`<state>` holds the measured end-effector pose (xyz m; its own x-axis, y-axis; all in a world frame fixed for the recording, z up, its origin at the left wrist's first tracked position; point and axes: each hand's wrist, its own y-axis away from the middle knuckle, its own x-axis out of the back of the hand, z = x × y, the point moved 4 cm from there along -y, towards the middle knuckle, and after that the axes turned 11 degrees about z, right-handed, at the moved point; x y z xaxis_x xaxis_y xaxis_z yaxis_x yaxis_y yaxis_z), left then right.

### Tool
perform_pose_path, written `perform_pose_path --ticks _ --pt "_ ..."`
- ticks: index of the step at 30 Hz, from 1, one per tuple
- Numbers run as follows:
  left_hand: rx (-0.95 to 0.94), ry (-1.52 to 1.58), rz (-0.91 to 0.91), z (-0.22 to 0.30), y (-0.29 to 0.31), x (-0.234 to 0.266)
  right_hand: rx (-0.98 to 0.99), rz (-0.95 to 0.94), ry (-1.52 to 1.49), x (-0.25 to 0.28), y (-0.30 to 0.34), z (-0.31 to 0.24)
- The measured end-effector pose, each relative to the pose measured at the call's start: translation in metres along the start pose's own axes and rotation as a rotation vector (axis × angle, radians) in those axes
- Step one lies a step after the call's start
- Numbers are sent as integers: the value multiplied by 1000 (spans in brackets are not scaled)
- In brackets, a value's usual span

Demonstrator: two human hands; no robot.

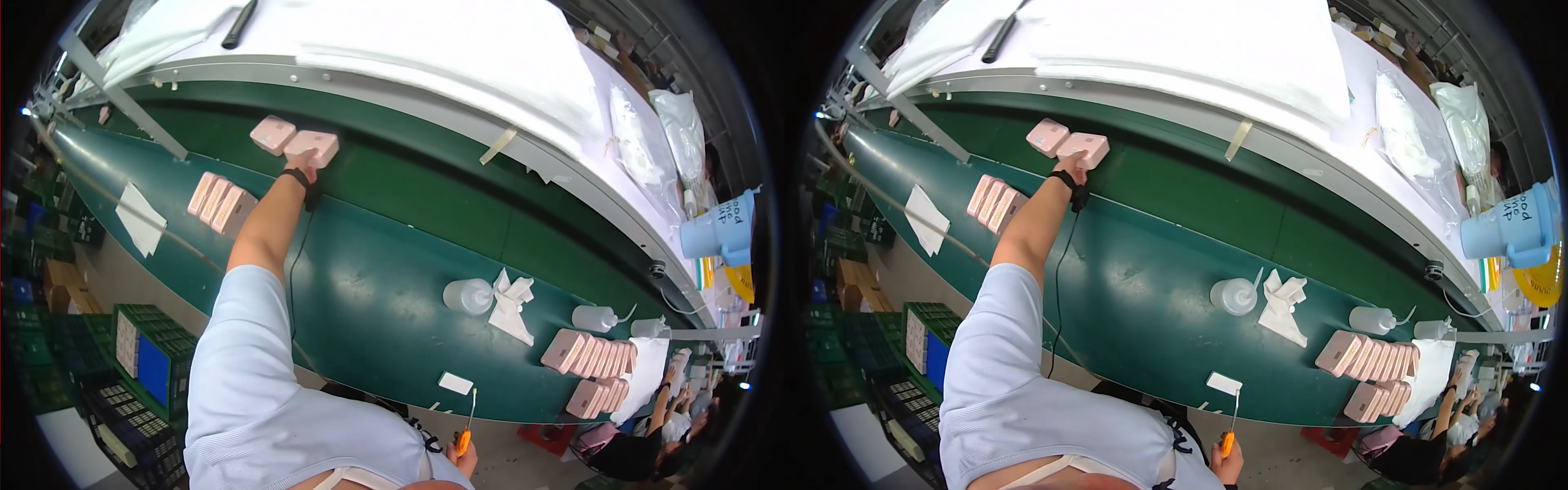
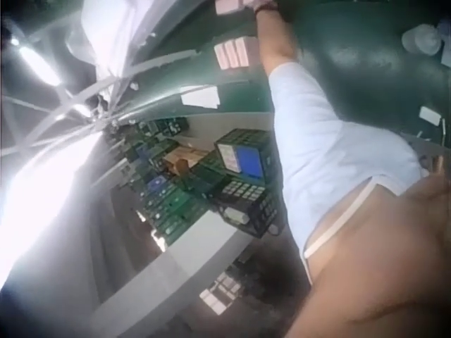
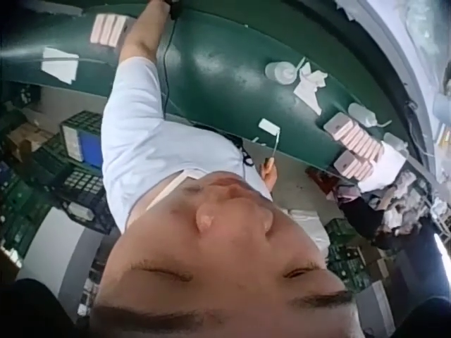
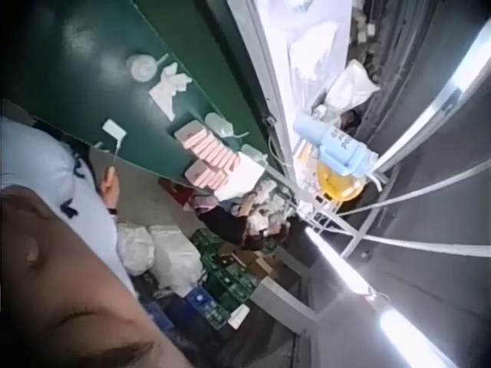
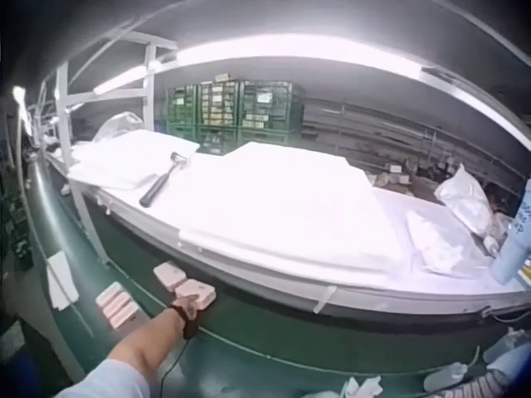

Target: The person cleans pink electronic devices by picking them up from a conveyor belt, blowing air on them with a nozzle, and wiping them with a cloth before placing them in a row on the table.

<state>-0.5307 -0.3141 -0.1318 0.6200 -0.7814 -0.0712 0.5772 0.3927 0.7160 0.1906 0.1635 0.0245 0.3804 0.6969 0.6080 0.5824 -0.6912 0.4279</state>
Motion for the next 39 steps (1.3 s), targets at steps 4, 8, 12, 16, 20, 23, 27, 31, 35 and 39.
perform_pose_path --ticks 4,8,12,16,20,23,27,31,35,39 --pt "128 -121 -367 -35 123 -5 446 -84 228 -3 -13 -74" --pt "-2 -238 -390 -52 305 55 755 -179 242 -1 -40 -110" --pt "-81 -72 -624 -100 407 106 1024 -284 290 -2 -45 -145" --pt "-461 -443 -519 -111 482 157 1178 -346 417 -9 -35 -154" --pt "-877 -883 -337 -116 523 204 1305 -479 430 -8 -21 -149" --pt "-518 -671 -391 -133 534 238 1343 -517 397 -7 -16 -139" --pt "-44 -372 -427 -163 545 281 1309 -562 470 -1 -22 -142" --pt "295 -144 -438 -199 546 303 1299 -599 443 -5 -30 -134" --pt "124 173 -372 -227 556 302 1354 -681 368 -1 -19 -123" --pt "-54 517 -295 -236 568 313 1390 -706 286 4 -6 -119"
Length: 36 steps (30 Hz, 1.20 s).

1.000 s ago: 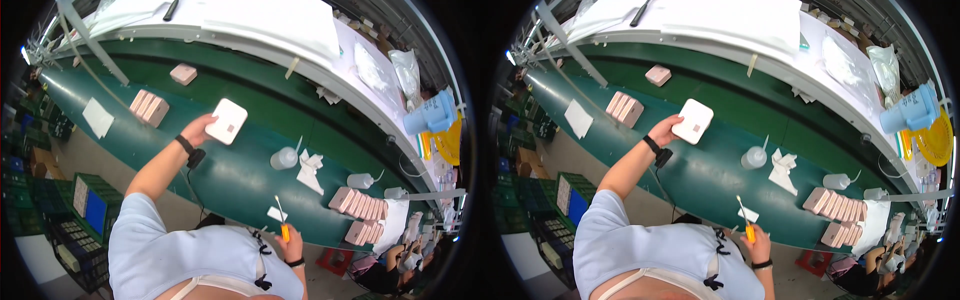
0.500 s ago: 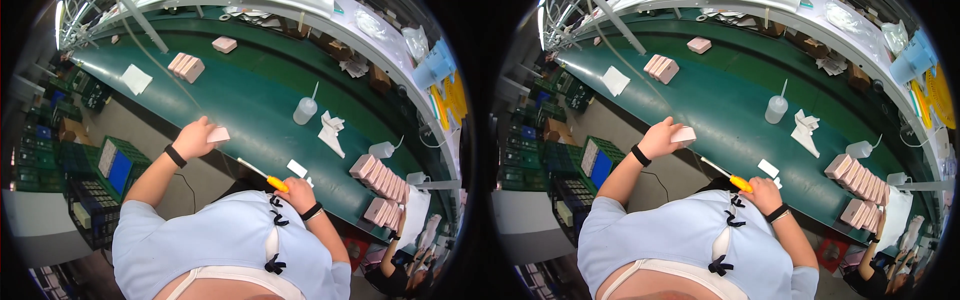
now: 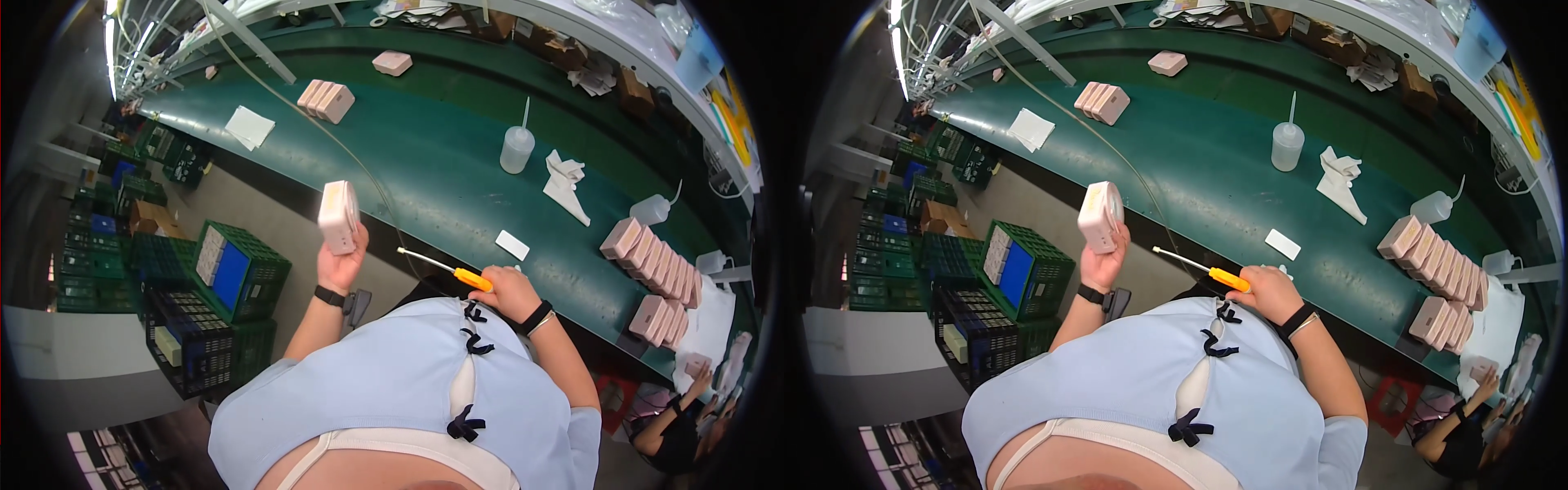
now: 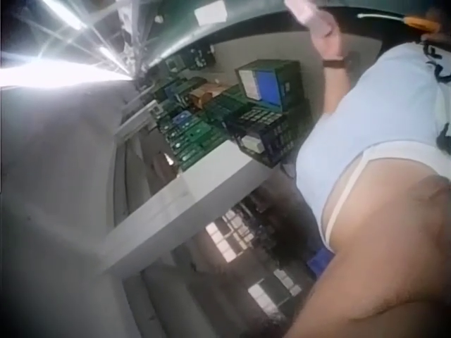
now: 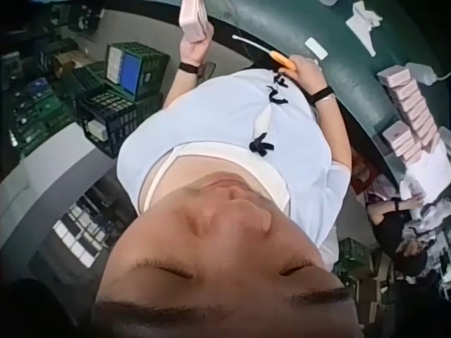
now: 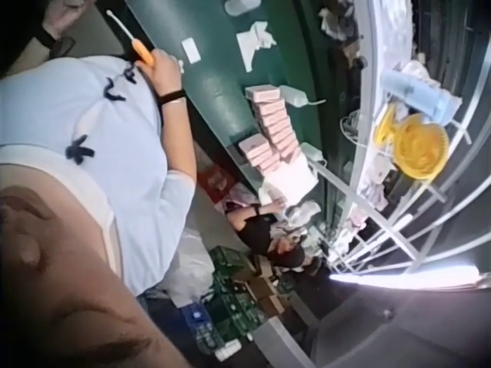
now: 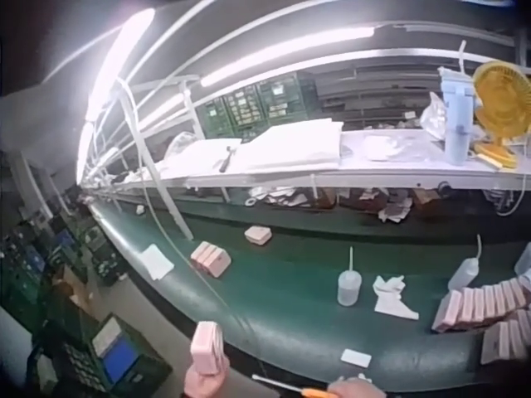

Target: The person cleans pink electronic devices by picking them up from a conveyor belt, blowing air on them with a nozzle, and wiping them with a cloth before placing them in a row on the table.

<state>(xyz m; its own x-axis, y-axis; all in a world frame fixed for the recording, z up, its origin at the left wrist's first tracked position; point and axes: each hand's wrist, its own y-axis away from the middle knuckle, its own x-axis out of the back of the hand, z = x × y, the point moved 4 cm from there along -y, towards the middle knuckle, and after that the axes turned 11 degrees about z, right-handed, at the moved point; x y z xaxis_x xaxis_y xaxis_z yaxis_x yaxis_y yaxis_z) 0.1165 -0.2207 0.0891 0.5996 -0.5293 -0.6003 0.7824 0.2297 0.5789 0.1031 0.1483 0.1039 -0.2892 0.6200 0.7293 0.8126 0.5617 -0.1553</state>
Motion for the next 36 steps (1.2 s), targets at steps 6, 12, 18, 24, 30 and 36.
perform_pose_path --ticks 6,12,18,24,30,36 --pt "-524 -310 4 17 12 -34 -62 30 87 1 4 5" --pt "-354 -763 -196 12 -13 -55 -174 116 53 11 36 18" --pt "621 -244 -427 -87 -28 -103 -398 399 -173 33 111 26" --pt "914 -75 -609 -170 -6 -154 -600 717 -322 32 195 16" --pt "1425 334 -634 -209 43 -191 -727 842 -317 23 226 5" --pt "1831 809 -550 -231 71 -226 -740 858 -212 26 235 -1"
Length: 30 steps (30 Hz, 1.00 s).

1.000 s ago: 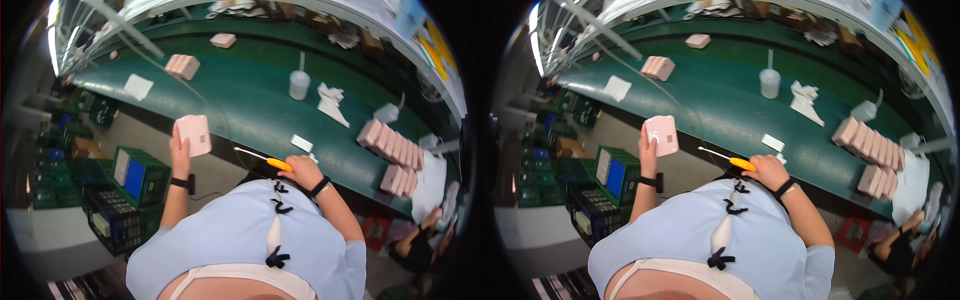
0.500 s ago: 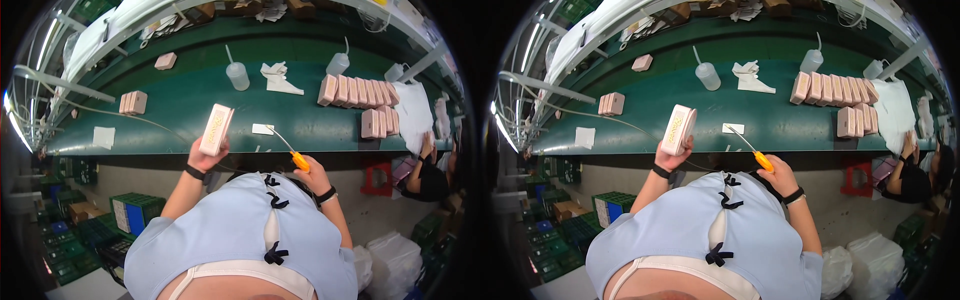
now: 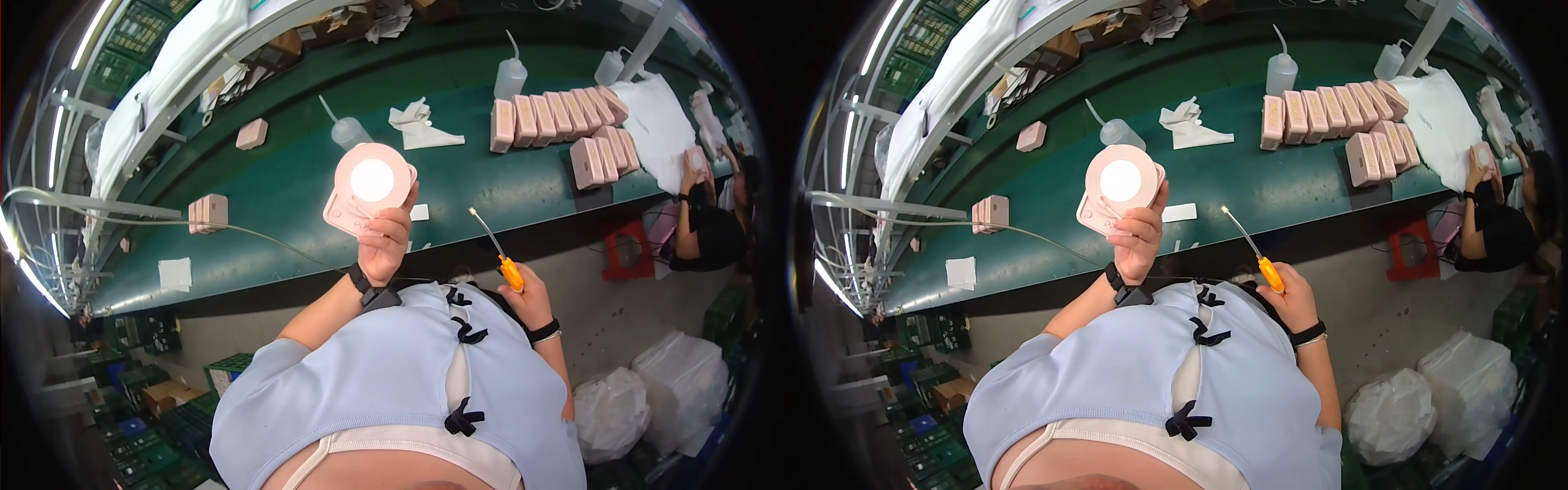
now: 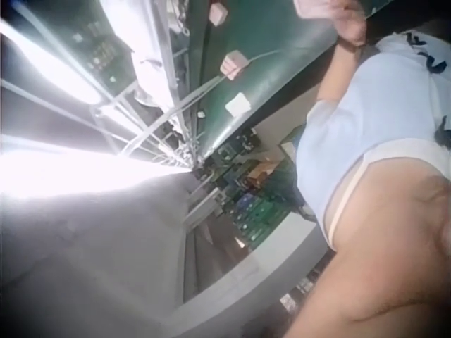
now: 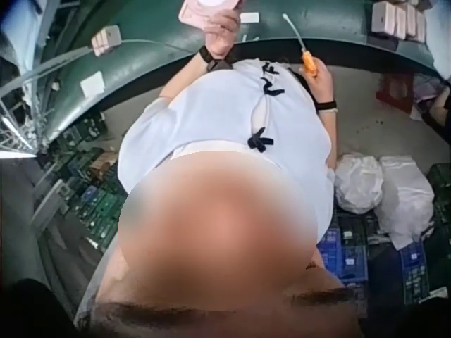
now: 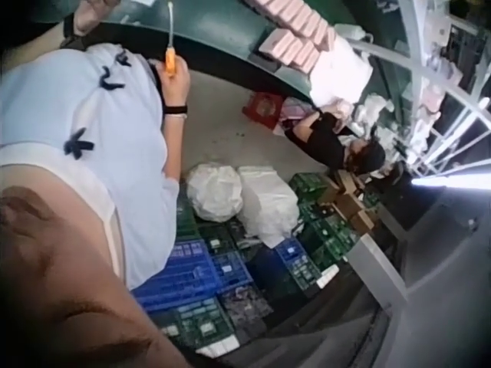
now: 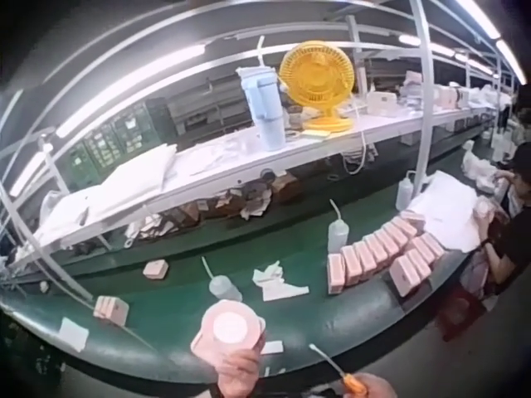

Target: The person cleans pink electronic devices by picking them up from a conveyor belt, blowing air on them with a nozzle, and wiping them with a cloth before placing them in a row on the table.

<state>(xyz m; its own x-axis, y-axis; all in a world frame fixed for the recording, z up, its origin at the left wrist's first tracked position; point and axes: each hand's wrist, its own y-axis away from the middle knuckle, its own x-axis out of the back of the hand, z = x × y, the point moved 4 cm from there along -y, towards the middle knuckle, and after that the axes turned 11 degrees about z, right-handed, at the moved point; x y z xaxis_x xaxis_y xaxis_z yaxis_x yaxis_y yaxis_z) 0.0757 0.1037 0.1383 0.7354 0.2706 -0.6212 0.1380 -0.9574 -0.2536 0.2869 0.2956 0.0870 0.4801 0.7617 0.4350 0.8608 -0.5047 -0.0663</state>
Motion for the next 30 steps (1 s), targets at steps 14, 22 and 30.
perform_pose_path --ticks 14,22,30 --pt "-855 -1979 1014 105 -63 53 -239 241 10 36 62 63" --pt "-776 -2518 742 70 -113 81 -390 402 -52 47 91 84" --pt "-724 -3084 315 35 -131 74 -423 496 -49 53 104 92"
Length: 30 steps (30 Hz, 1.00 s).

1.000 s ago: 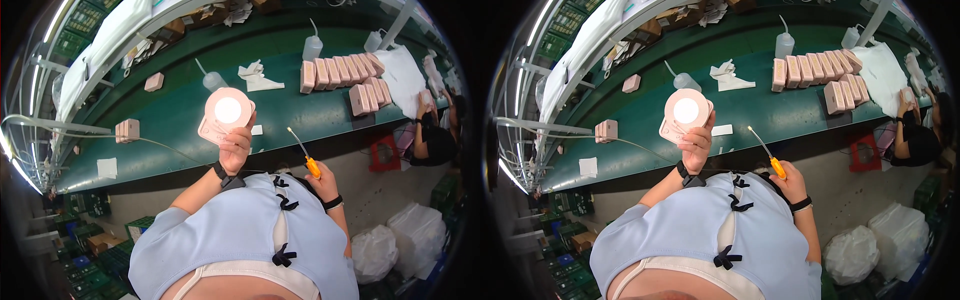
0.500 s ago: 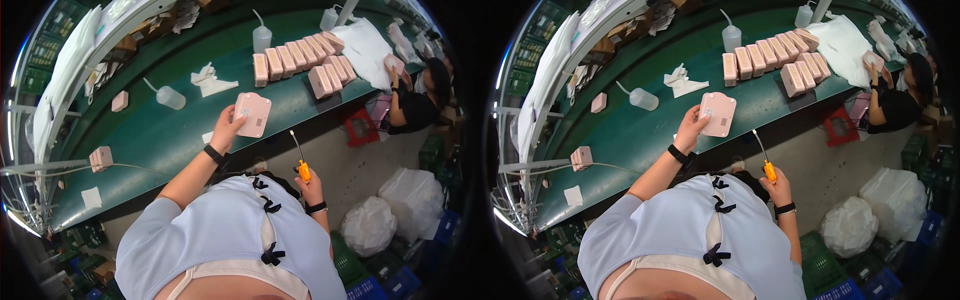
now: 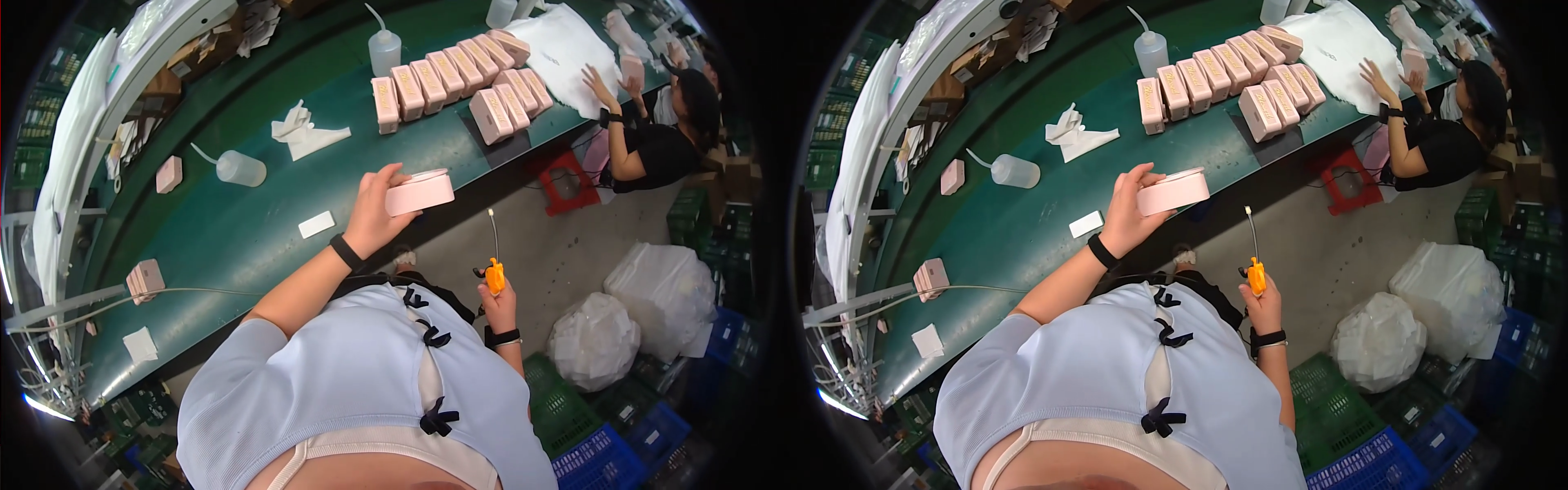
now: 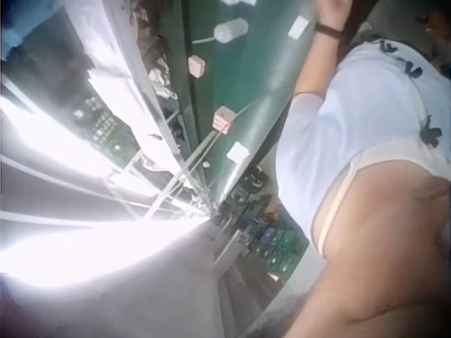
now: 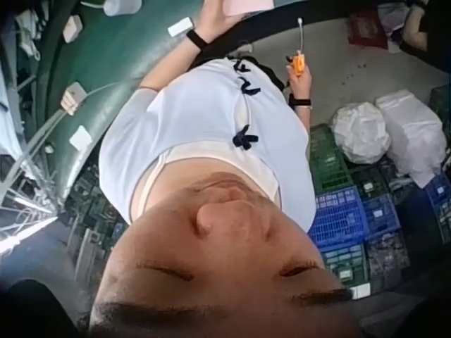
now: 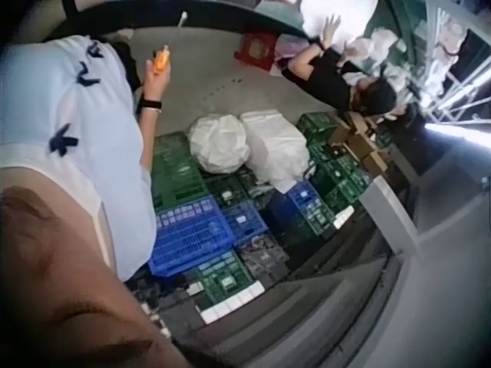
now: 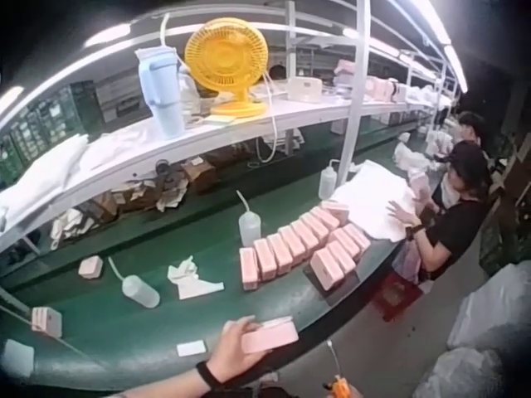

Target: The person cleans pink electronic devices by picking them up from a conveyor belt, blowing air on them with a nozzle, and wiping them with a cloth before placing them in a row on the table.

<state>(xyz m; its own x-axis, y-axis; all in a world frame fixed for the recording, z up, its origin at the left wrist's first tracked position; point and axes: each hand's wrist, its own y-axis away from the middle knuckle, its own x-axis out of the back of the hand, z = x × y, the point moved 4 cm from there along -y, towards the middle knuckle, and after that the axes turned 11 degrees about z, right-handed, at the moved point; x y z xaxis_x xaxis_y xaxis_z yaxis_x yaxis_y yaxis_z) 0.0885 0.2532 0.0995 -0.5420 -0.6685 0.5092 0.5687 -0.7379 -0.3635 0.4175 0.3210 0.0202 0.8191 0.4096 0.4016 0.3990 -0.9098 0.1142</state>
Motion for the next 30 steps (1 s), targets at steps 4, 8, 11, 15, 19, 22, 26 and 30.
perform_pose_path --ticks 4,8,11,15,19,22,26,30 --pt "125 90 16 -15 -3 -9 -114 0 -5 4 5 10" --pt "652 600 1 -60 -7 -52 -113 49 -42 5 6 20" --pt "1202 1237 -29 -82 -12 -105 -72 86 -66 11 10 27" --pt "1465 1648 -80 -83 -30 -197 -211 153 -43 27 31 46" --pt "1554 1948 123 -109 -59 -262 -319 218 -124 36 48 53" --pt "1743 2229 146 -126 -79 -299 -385 239 -146 41 57 46" --pt "1725 2217 369 -133 -96 -331 -426 256 -133 47 71 41" --pt "1747 2182 475 -129 -99 -348 -421 290 -121 50 71 39"
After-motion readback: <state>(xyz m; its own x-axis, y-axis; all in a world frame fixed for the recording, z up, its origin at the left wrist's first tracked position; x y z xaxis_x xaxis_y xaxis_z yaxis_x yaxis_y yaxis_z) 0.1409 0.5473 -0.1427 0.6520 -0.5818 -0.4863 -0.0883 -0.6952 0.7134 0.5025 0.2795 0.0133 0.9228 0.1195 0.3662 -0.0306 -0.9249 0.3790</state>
